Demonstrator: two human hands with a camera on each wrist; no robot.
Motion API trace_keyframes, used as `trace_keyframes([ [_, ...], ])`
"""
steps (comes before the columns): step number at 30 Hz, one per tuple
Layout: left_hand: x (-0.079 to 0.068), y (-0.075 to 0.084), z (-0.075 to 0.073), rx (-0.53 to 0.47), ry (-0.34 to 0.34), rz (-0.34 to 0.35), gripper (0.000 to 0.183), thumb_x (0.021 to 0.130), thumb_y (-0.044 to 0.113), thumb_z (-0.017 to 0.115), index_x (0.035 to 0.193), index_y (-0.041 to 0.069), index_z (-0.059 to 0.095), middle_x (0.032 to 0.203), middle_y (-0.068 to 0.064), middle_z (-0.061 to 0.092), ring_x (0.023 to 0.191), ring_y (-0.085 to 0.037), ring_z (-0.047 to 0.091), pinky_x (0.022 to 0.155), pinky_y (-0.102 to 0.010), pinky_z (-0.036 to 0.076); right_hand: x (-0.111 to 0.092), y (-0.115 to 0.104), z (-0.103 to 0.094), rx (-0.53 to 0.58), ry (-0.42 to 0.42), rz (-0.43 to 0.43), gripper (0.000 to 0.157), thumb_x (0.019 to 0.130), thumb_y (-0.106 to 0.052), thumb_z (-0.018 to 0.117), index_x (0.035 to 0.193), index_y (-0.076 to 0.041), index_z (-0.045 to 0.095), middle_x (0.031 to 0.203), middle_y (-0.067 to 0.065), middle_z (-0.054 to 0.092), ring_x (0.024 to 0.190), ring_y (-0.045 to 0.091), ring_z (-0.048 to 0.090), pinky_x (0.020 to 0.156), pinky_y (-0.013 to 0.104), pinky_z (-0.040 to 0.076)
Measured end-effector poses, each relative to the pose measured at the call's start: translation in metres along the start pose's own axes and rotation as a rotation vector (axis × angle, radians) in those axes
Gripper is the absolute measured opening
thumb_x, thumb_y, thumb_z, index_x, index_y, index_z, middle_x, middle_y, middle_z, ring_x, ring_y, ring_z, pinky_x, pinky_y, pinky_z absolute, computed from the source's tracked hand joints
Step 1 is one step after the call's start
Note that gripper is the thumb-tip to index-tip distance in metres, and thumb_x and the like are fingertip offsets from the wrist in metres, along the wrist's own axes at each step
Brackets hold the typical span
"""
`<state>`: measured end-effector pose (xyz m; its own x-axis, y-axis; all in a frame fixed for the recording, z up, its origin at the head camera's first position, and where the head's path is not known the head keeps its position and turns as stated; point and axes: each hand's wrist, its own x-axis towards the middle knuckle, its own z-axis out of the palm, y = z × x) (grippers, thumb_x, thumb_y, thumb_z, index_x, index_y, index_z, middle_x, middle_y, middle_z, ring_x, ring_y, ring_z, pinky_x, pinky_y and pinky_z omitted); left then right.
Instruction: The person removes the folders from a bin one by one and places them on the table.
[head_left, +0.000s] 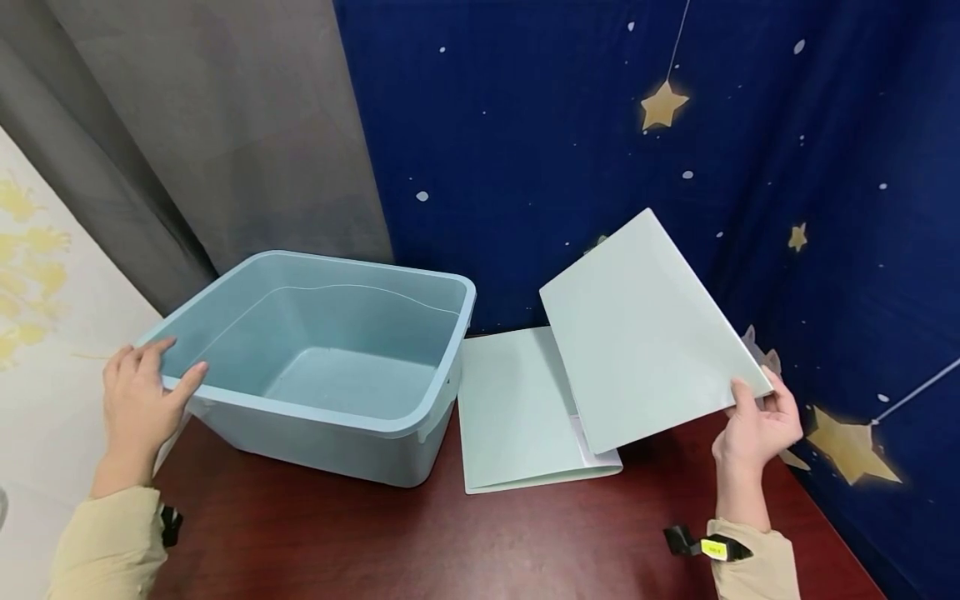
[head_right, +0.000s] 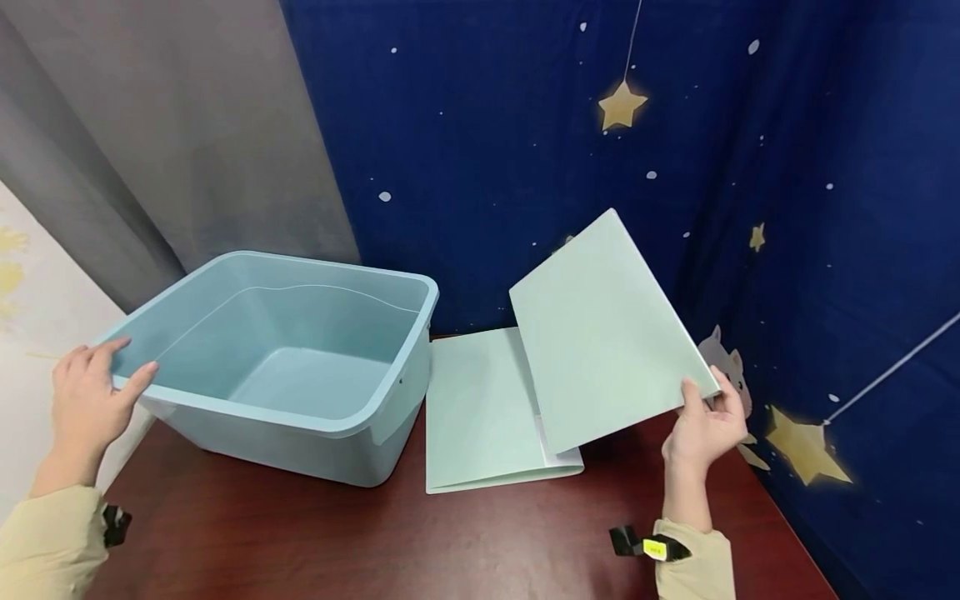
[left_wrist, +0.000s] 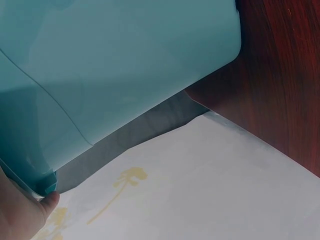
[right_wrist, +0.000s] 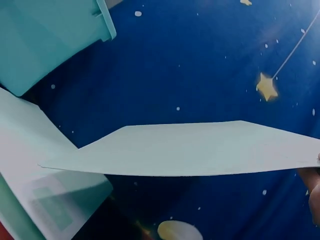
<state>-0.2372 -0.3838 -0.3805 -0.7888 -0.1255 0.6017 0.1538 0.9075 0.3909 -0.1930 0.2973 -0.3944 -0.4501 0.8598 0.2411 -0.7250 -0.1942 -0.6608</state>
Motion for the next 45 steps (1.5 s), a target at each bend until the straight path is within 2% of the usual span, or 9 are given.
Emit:
trace_keyframes([
  [9, 0.001, -0.001, 0.001, -0.010, 0.007, 0.003, 0.066, 0.086, 0.042, 0.050, 0.129, -0.008, 0.042, 0.125, -0.036, 0.040, 0.129, -0.046, 0.018, 0.107, -0.052, 0.006, 0.006, 0.010, -0.023, 0.036, 0.088, 0.155, 0.034, 0.072, 0.023, 0.055, 0.101, 0.007, 0.062, 0.091, 0.015, 0.066, 0.078, 0.021, 0.066, 0.053, 0.028, 0.053],
  [14, 0.000, 0.000, 0.001, -0.012, 0.018, 0.000, 0.065, 0.086, 0.041, 0.051, 0.128, -0.008, 0.043, 0.124, -0.036, 0.040, 0.128, -0.046, 0.019, 0.107, -0.052, 0.008, 0.008, 0.013, -0.031, 0.055, 0.111, 0.191, 0.034, 0.071, 0.024, 0.055, 0.099, 0.007, 0.062, 0.089, 0.014, 0.066, 0.073, 0.020, 0.067, 0.050, 0.028, 0.053],
  [18, 0.000, 0.000, 0.001, -0.021, 0.026, 0.007, 0.064, 0.086, 0.040, 0.051, 0.127, -0.008, 0.043, 0.123, -0.036, 0.041, 0.128, -0.046, 0.019, 0.107, -0.051, 0.008, 0.010, 0.018, -0.039, 0.028, 0.107, 0.213, 0.035, 0.072, 0.024, 0.055, 0.101, 0.006, 0.061, 0.086, 0.012, 0.066, 0.070, 0.018, 0.066, 0.048, 0.027, 0.052],
  [21, 0.000, 0.000, 0.002, -0.026, 0.031, 0.011, 0.064, 0.086, 0.039, 0.051, 0.127, -0.009, 0.043, 0.123, -0.036, 0.041, 0.127, -0.046, 0.020, 0.107, -0.051, 0.008, 0.015, 0.026, -0.050, -0.059, 0.109, 0.215, 0.037, 0.072, 0.020, 0.058, 0.105, 0.004, 0.060, 0.088, 0.010, 0.066, 0.071, 0.016, 0.066, 0.049, 0.025, 0.052],
  [26, 0.000, 0.001, 0.002, -0.028, 0.043, 0.015, 0.063, 0.086, 0.040, 0.052, 0.125, -0.009, 0.045, 0.121, -0.036, 0.042, 0.126, -0.047, 0.021, 0.107, -0.051, 0.009, 0.037, 0.055, -0.086, -0.181, 0.082, 0.219, 0.046, 0.070, 0.011, 0.069, 0.114, 0.001, 0.059, 0.097, 0.008, 0.066, 0.079, 0.015, 0.066, 0.052, 0.025, 0.053],
  [34, -0.001, 0.001, 0.002, -0.016, 0.030, 0.008, 0.064, 0.086, 0.041, 0.051, 0.127, -0.009, 0.044, 0.124, -0.036, 0.041, 0.127, -0.046, 0.020, 0.107, -0.052, 0.008, 0.073, 0.100, -0.140, -0.152, 0.016, 0.216, 0.054, 0.065, 0.008, 0.075, 0.116, -0.002, 0.059, 0.103, 0.010, 0.064, 0.082, 0.018, 0.066, 0.053, 0.026, 0.053],
  [39, -0.001, -0.001, 0.002, -0.015, 0.023, 0.011, 0.064, 0.086, 0.041, 0.051, 0.127, -0.008, 0.043, 0.123, -0.036, 0.041, 0.127, -0.046, 0.020, 0.107, -0.051, 0.008, 0.080, 0.108, -0.152, -0.221, 0.022, 0.220, 0.055, 0.062, 0.002, 0.079, 0.113, -0.006, 0.062, 0.109, 0.012, 0.060, 0.086, 0.018, 0.064, 0.055, 0.024, 0.053],
  [45, 0.000, 0.001, 0.001, -0.023, 0.032, 0.022, 0.065, 0.086, 0.041, 0.051, 0.126, -0.010, 0.044, 0.122, -0.036, 0.042, 0.126, -0.047, 0.021, 0.107, -0.050, 0.007, 0.078, 0.104, -0.154, -0.335, -0.022, 0.194, 0.051, 0.065, 0.003, 0.077, 0.113, -0.005, 0.061, 0.103, 0.008, 0.060, 0.075, 0.012, 0.065, 0.052, 0.021, 0.052],
])
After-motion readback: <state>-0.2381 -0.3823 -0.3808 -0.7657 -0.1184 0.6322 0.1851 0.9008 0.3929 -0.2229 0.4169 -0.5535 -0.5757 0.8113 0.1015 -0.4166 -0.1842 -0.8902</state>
